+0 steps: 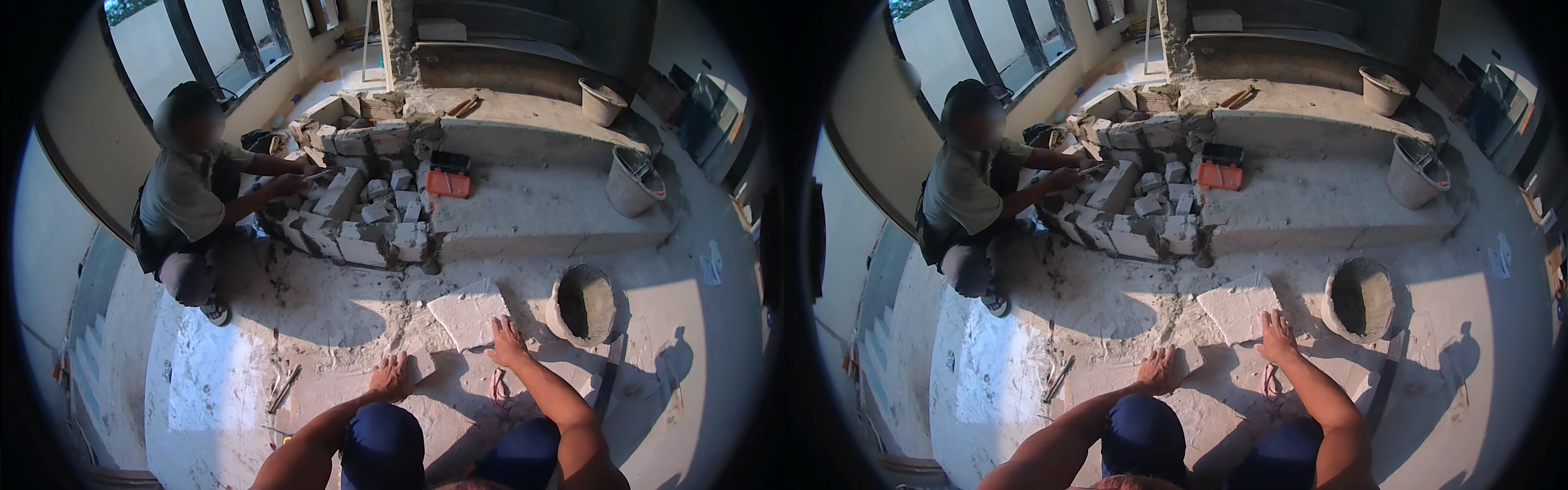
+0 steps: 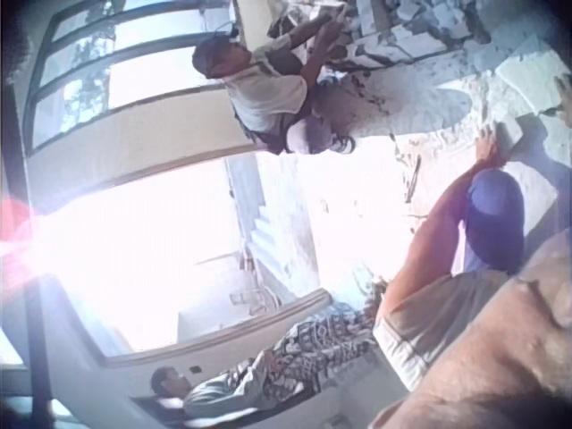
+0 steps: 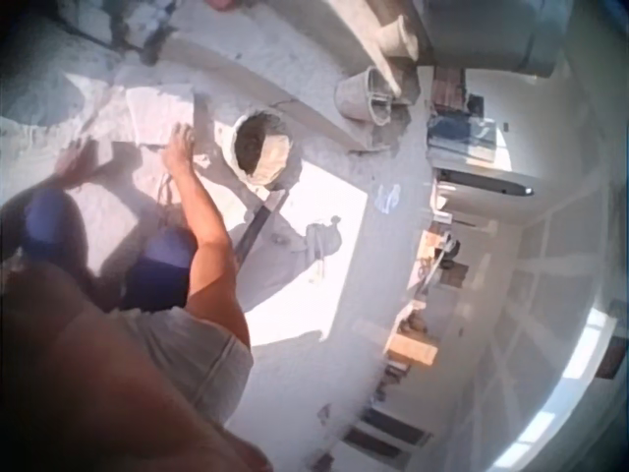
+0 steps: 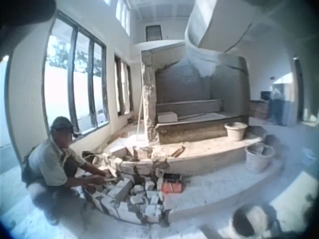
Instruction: The person cuts a brick using a saw, then organizes several cut brick pieces on the floor and hands one to another person.
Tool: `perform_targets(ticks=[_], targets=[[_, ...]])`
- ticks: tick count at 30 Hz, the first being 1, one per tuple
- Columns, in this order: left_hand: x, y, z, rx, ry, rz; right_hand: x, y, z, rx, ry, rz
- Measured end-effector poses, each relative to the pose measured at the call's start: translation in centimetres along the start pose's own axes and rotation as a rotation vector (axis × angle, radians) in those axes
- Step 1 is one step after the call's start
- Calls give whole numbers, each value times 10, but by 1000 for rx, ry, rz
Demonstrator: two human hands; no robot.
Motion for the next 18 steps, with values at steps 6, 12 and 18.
perform_targets(ticks=[6, 12, 18], targets=[[-22, 28, 10, 139, -194, 123, 58, 28, 73, -279, -89, -90], [31, 19, 69, 1344, 31, 44, 179, 36, 249, -379, -5, -9], [147, 276, 222, 2061, -352, 43, 384, 29, 366, -954, -367, -392]])
Point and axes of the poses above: each hand's wrist, its own x-axis away from the middle knuckle, its own z-axis out of the back of the hand, y = z × x, the point moved 3 cm from there along -x, towards the middle knuckle, and after that the axes turned 10 degrees about -z, right-handed, at the moved point
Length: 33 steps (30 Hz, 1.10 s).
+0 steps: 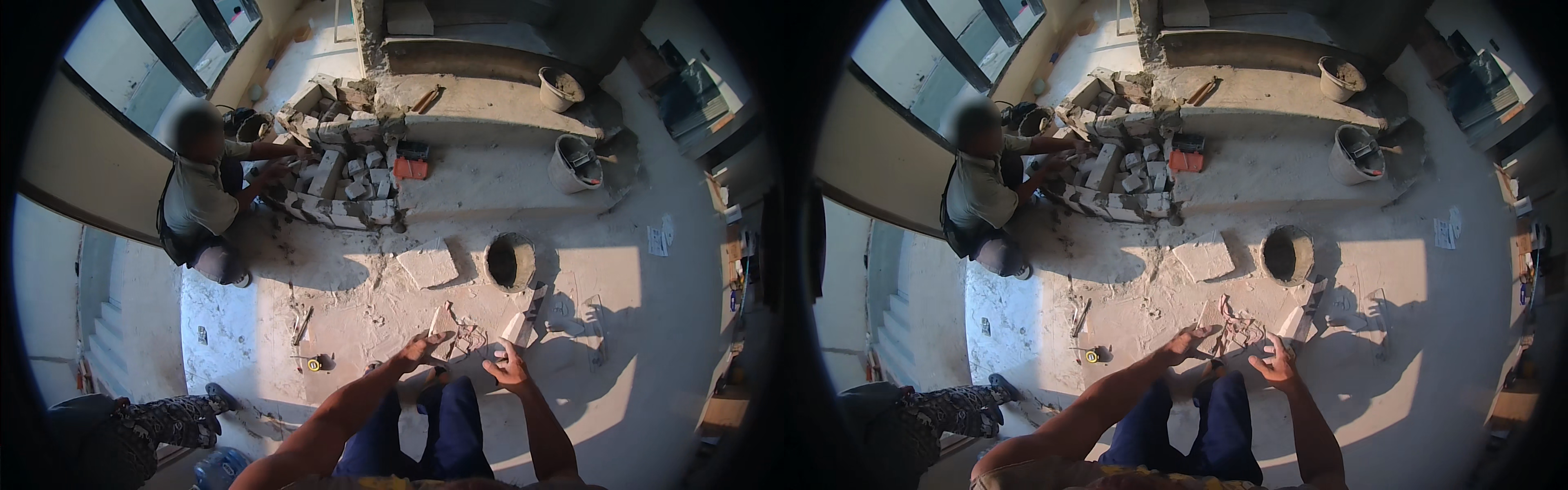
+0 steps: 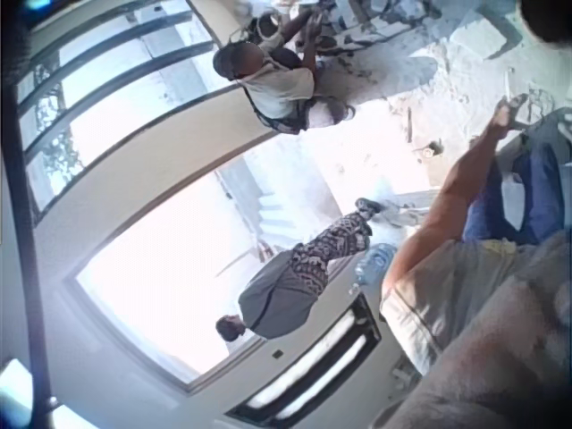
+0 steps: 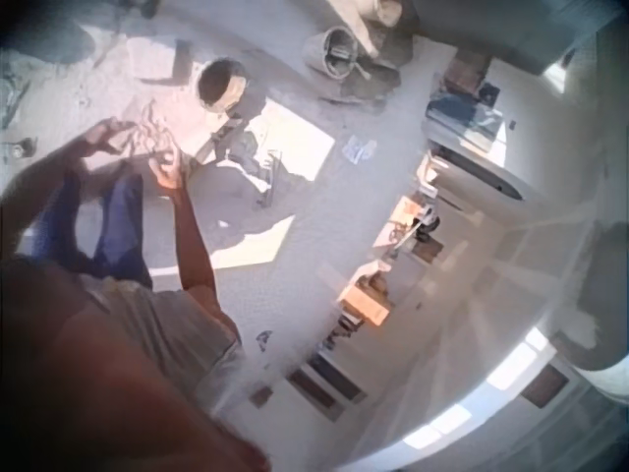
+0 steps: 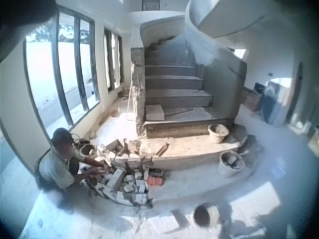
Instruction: The person cuts a brick using a saw, then organizes several cut brick pieces on the floor and hands one to another person.
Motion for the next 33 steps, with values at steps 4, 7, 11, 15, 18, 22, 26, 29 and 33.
perform_targets(ticks=[4, 7, 11, 15, 18, 22, 26, 29, 33], targets=[[86, 32, -179, -60, 116, 136, 94, -22, -54, -449, 15, -114], [125, 21, -193, -103, 41, 96, 147, -62, -64, -431, 113, 26], [144, 80, -219, -503, 28, 215, 117, -38, -39, -251, 5, 58], [142, 161, -223, -536, 160, 182, 136, -162, 28, -58, 54, 238], [120, 204, -216, -360, 314, 79, 100, -207, 45, 144, 200, 313], [90, 253, -209, -125, 322, 13, 70, -286, 42, 283, 253, 500], [61, 292, -201, -120, 405, -20, 49, -352, 5, 352, 280, 454], [53, 333, -198, -119, 473, -108, 34, -390, -20, 376, 277, 348], [47, 386, -176, -41, 500, -199, 20, -438, -29, 396, 256, 441]])
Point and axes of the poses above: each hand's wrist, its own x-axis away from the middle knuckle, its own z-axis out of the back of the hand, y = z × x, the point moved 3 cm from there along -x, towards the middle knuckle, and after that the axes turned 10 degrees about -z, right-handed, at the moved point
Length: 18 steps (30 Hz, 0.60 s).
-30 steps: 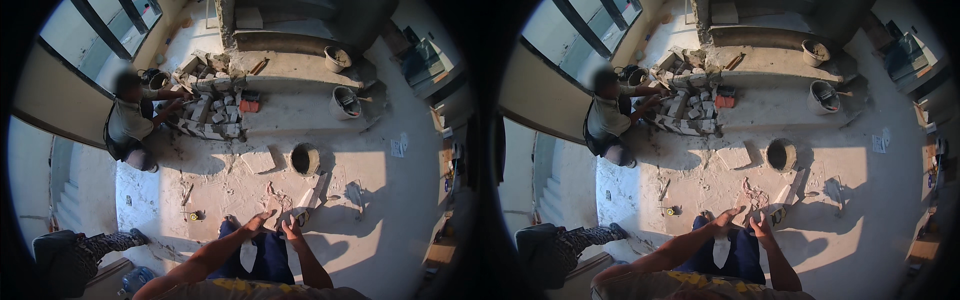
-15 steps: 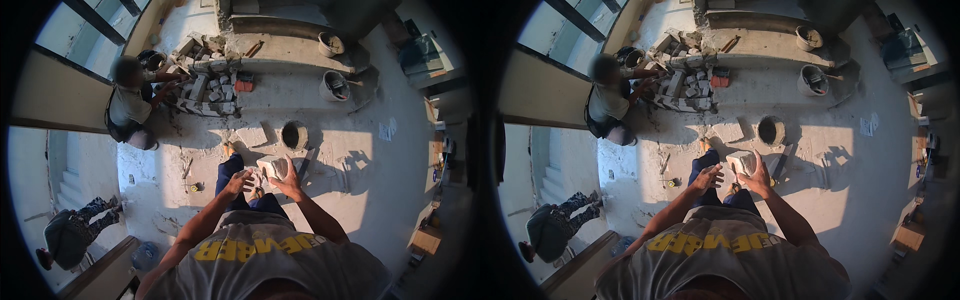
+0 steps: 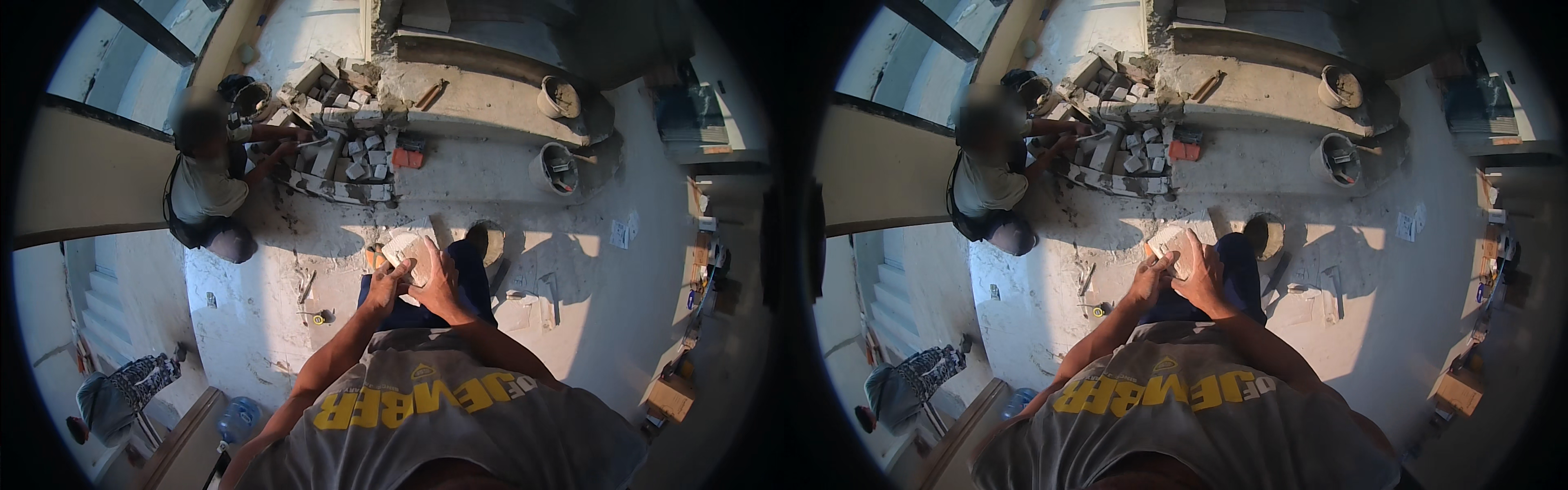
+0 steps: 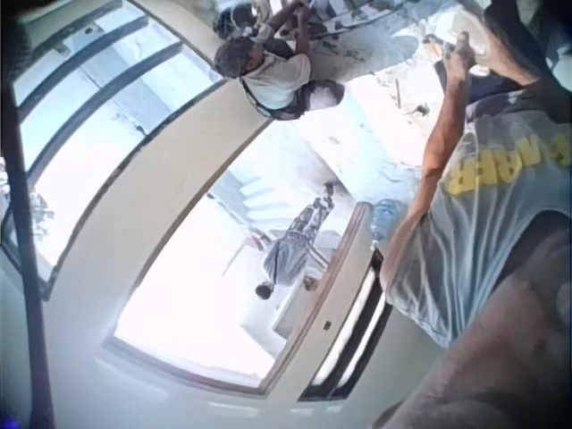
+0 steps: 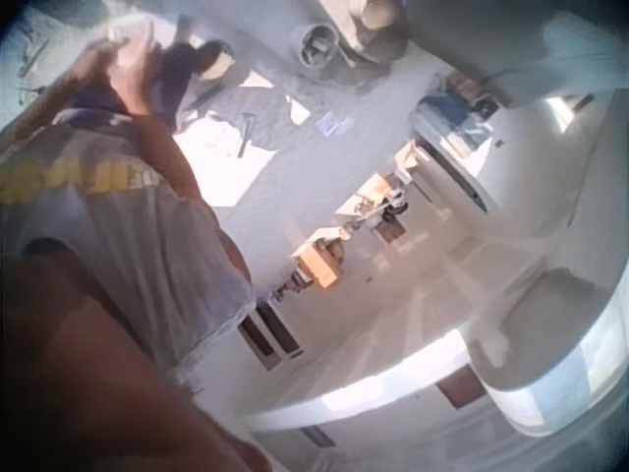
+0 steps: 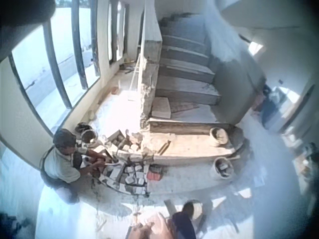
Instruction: The person cuts a brick using a saw, then organizes several cut brick pieces on the floor and hands one to another person.
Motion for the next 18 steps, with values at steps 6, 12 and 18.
perform_targets(ticks=[6, 12, 18], targets=[[-54, 31, 41, -26, 208, -51, -54, -2, 5, -91, -139, -81], [-107, 18, 101, -120, 534, 109, -112, 64, -41, -84, -636, -280], [-200, 66, 84, -141, 731, 63, -224, 100, -108, 109, -901, -117]])
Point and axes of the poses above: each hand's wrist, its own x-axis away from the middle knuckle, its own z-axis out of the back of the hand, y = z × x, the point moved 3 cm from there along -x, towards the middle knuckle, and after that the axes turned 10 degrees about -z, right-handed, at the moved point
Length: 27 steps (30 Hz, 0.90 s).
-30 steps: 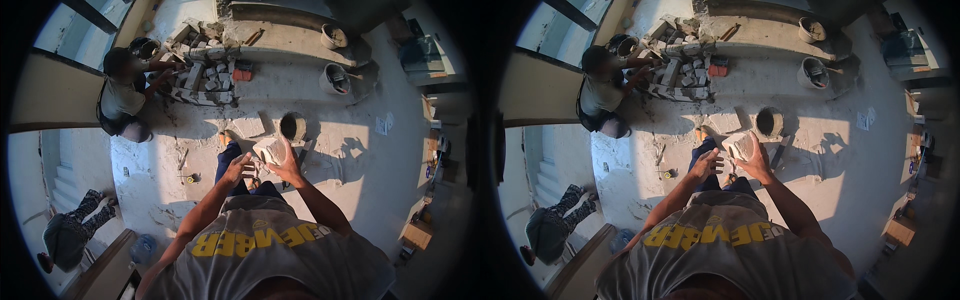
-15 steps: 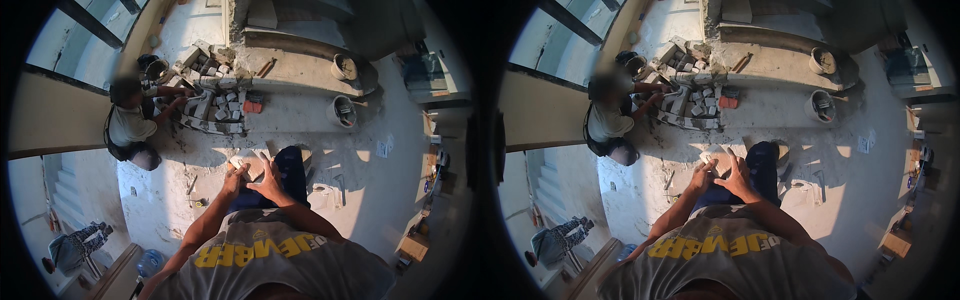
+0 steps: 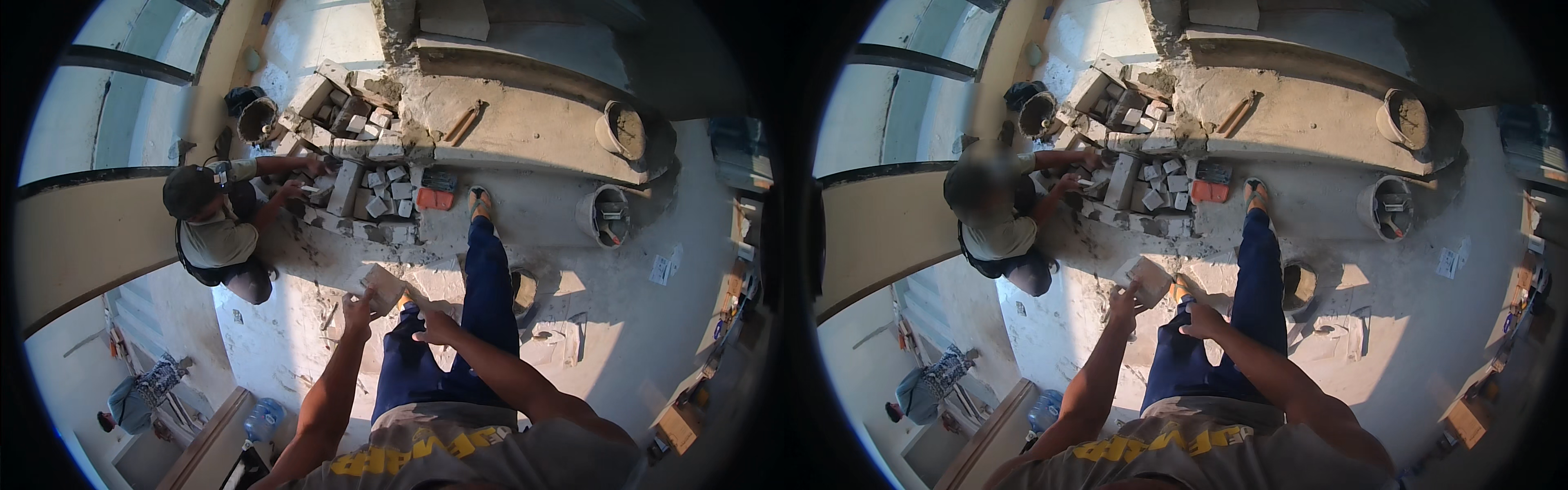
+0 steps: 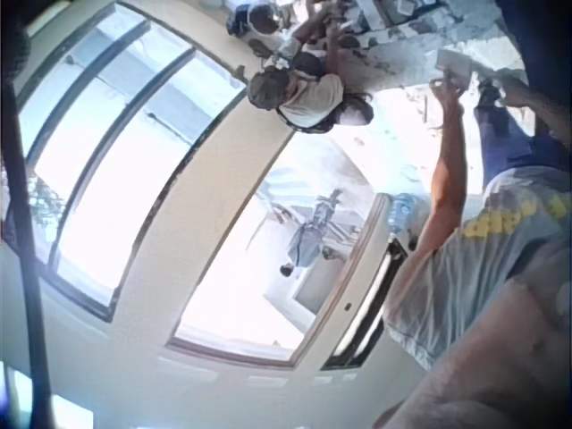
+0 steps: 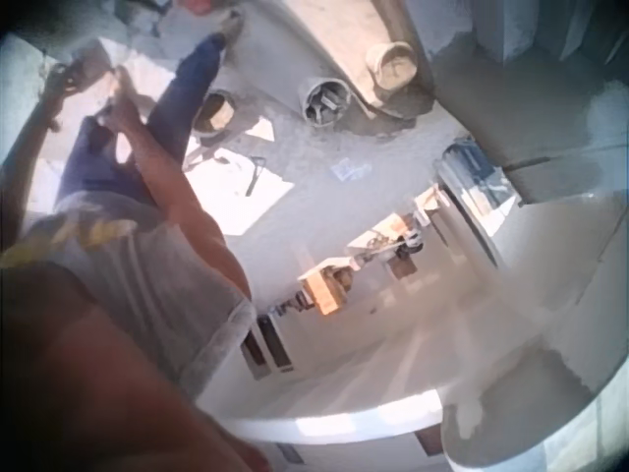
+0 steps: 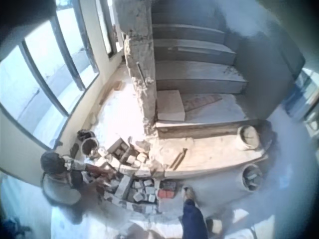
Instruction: The person cuts a brick using a saw, then organizes several cut brick pieces on the floor and hands one to another person.
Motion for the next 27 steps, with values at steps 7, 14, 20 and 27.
perform_targets(ticks=[7, 14, 20, 27], targets=[[-191, 128, -158, 186, -197, -313, -113, -16, 94, -14, 92, 175], [-411, 234, -270, 192, 211, -222, -139, -34, 140, -40, -26, 209], [-549, 225, -272, -302, 89, -272, -144, -56, 177, -99, -98, 250], [-572, 239, -256, -817, 352, -652, -150, -65, 198, -105, 10, 289]])
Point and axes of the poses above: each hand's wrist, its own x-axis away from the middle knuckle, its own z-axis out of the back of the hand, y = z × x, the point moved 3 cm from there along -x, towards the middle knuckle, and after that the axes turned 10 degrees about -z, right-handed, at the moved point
